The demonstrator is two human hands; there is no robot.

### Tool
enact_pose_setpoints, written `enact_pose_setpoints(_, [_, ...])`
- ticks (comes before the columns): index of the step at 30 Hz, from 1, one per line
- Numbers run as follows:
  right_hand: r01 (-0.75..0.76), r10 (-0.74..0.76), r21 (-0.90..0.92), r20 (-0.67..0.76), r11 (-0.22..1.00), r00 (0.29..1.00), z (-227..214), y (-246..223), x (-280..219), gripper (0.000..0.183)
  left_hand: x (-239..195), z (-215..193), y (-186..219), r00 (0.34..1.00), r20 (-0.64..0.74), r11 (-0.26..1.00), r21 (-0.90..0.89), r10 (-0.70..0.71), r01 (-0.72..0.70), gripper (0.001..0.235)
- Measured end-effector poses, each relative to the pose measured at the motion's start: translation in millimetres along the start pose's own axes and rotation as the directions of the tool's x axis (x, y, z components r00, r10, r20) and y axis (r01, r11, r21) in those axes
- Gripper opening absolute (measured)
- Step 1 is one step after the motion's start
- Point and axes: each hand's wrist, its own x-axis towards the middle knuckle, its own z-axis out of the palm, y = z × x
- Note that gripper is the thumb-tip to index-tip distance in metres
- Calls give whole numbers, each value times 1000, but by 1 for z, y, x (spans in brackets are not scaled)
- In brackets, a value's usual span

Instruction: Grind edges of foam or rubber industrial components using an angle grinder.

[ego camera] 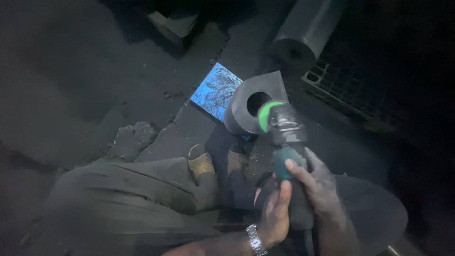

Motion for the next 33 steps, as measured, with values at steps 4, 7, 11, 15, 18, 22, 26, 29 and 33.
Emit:
enact_pose_setpoints(4, [-11, 16, 32, -163, 999, 986, -14, 11, 1, 58, 12, 5, 17, 998, 43, 999, 4, -41, 41, 86])
enact_pose_setpoints(7, [10, 31, 205, -194, 979, 981, -10, 12, -5, 65, 11, 0, 2, 989, 135, 981, 190, -54, 28, 83])
enact_pose_setpoints(11, [-146, 142, -18, -144, 989, 979, -5, 27, -1, 68, 3, -13, -65, 989, -63, 978, 153, -136, 144, 81])
enact_pose_setpoints(15, [-215, 200, -265, -83, 940, 976, 1, 30, -3, 71, -24, -5, -23, 983, -62, 982, -56, 175, -178, 80])
enact_pose_setpoints(18, [-225, 217, -46, -142, 973, 966, -10, 28, -17, 69, -24, -3, -16, 997, -71, 994, 101, -25, 32, 77])
enact_pose_setpoints(22, [-93, 106, 100, -135, 991, 985, -16, 49, -17, 70, -23, -3, -13, 998, 53, 997, 78, -27, 23, 74])
enact_pose_setpoints(26, [-165, 144, -222, -109, 961, 983, 4, 36, -5, 66, -21, -17, -50, 996, -94, 990, 136, -8, 21, 75])
enact_pose_setpoints(29, [-127, 118, -289, -48, 949, 992, 13, 20, -7, 65, -26, -11, -38, 979, -197, 993, 110, 52, -31, 77])
enact_pose_setpoints(33, [-61, 45, -153, -104, 986, 994, -10, 39, -16, 62, -25, -8, -25, 986, -122, 993, 32, -112, 117, 75])
